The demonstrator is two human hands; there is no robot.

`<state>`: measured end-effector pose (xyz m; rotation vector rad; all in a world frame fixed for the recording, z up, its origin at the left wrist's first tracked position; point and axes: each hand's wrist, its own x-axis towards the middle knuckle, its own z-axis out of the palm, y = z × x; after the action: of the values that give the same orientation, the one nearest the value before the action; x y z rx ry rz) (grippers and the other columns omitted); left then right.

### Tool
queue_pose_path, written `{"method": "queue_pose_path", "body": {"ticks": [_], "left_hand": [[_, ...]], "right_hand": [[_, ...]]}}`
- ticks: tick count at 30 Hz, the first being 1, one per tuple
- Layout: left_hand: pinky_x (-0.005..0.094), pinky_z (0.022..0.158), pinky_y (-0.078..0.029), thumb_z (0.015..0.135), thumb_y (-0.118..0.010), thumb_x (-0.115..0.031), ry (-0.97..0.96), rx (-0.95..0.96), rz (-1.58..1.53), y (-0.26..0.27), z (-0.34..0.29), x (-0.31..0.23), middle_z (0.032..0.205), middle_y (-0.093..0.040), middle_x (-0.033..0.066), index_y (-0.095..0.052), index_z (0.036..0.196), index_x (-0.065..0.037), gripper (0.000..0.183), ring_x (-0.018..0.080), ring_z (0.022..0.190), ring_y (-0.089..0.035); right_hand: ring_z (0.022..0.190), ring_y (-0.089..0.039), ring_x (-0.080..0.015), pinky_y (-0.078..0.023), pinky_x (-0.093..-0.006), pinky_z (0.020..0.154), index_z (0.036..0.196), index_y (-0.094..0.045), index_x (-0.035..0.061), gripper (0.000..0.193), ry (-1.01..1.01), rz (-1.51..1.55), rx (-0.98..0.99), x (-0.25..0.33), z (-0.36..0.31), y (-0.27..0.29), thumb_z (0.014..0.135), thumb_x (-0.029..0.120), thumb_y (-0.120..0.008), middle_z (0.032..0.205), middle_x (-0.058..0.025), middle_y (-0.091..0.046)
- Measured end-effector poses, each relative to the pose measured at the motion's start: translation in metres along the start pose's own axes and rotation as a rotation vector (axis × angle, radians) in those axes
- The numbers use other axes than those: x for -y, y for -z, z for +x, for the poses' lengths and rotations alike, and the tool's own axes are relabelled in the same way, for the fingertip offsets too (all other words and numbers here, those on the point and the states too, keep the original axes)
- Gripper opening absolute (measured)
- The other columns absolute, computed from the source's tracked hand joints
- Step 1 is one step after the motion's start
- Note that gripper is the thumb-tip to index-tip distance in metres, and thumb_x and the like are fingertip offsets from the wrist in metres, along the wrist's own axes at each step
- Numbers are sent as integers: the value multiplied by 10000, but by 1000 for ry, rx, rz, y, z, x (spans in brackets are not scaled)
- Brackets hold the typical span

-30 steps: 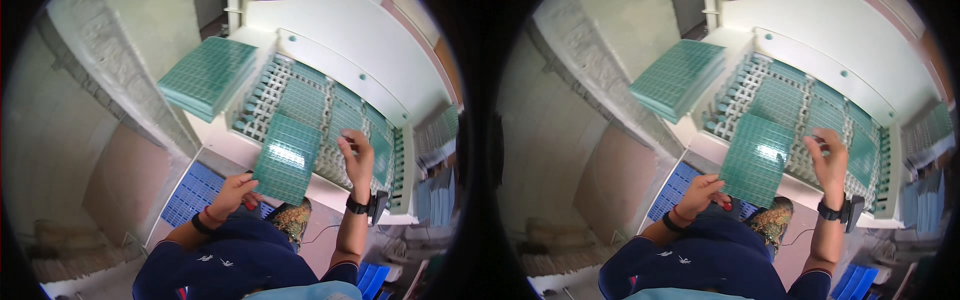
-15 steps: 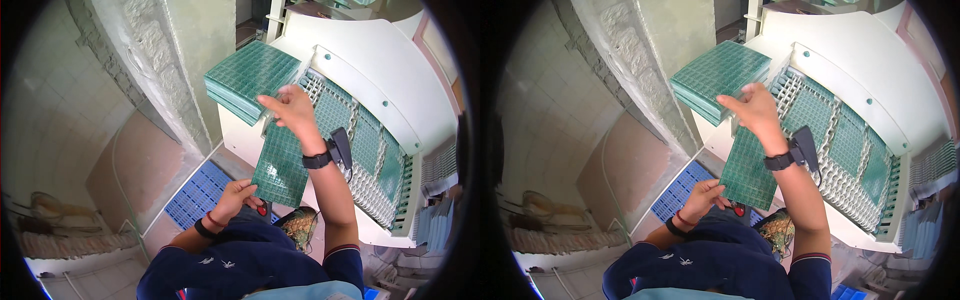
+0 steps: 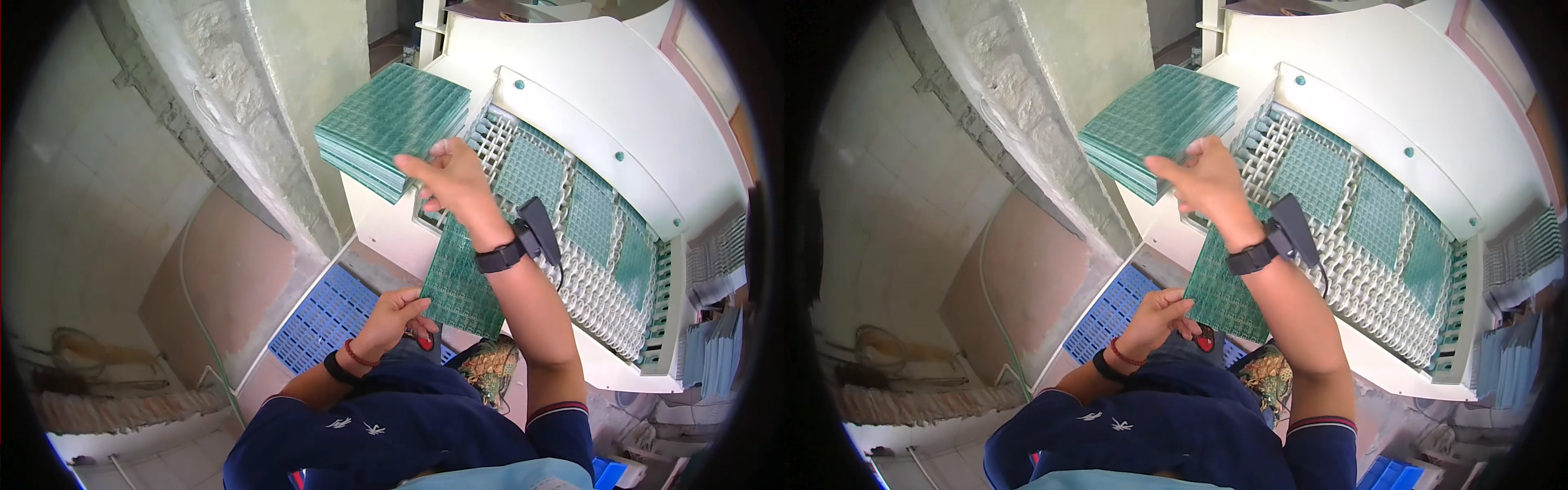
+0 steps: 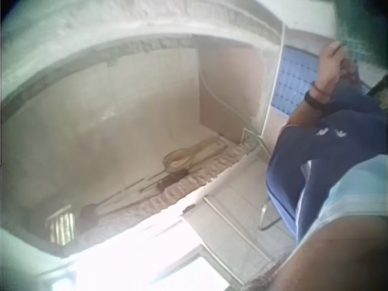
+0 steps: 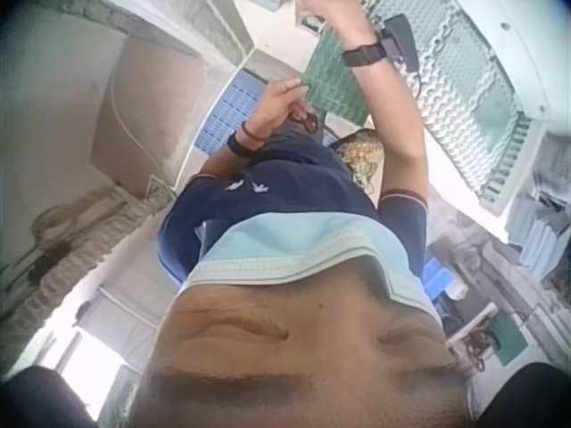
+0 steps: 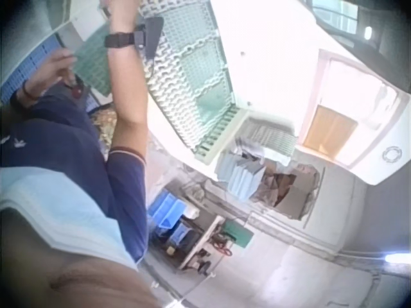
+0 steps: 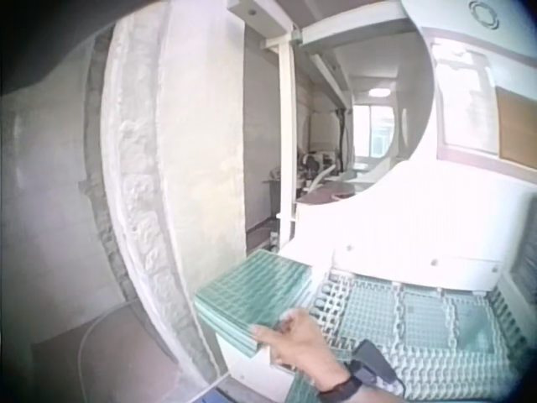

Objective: Picking green industrial plates from a stack and placing them into a conveyor sorting machine.

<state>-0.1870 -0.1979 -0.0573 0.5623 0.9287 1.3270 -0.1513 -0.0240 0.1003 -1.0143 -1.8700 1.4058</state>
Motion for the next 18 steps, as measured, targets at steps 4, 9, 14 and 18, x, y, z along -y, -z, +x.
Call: {"method": "queue_pose_path", "body": {"ticks": [4,9,14,18], "left_hand": [[248,501,-535,921,-484,-115,-17,-19,-23,-6,-7,-2,763,-645,130,-556,1086,41,238,164,588,-639],[256,502,-539,922,-484,-116,-2,-31,-24,-7,-7,-4,789,-648,130,-555,1099,41,248,165,596,-641],[250,510,-542,913,-494,-101,32,11,-19,-6,5,-1,853,-649,127,-552,1108,54,256,168,625,-647],[243,515,-540,908,-500,-95,42,-6,2,-10,17,4,878,-650,123,-547,1118,56,263,169,636,-650]], "right_hand": [[571,-553,-109,-483,-238,431,969,-538,-25,351,-143,535,93,-24,9,27,769,215,-698,752,-40,-551],[568,-544,-96,-489,-229,462,982,-569,-1,252,-153,612,-7,-33,5,60,800,149,-657,781,-57,-598],[555,-563,-113,-478,-230,436,1003,-548,-61,257,-100,678,-235,-61,-42,113,817,101,-621,798,-134,-632],[494,-543,-121,-464,-233,414,1012,-536,-68,237,-104,694,-478,-111,-130,154,846,95,-580,749,-145,-634]]}}
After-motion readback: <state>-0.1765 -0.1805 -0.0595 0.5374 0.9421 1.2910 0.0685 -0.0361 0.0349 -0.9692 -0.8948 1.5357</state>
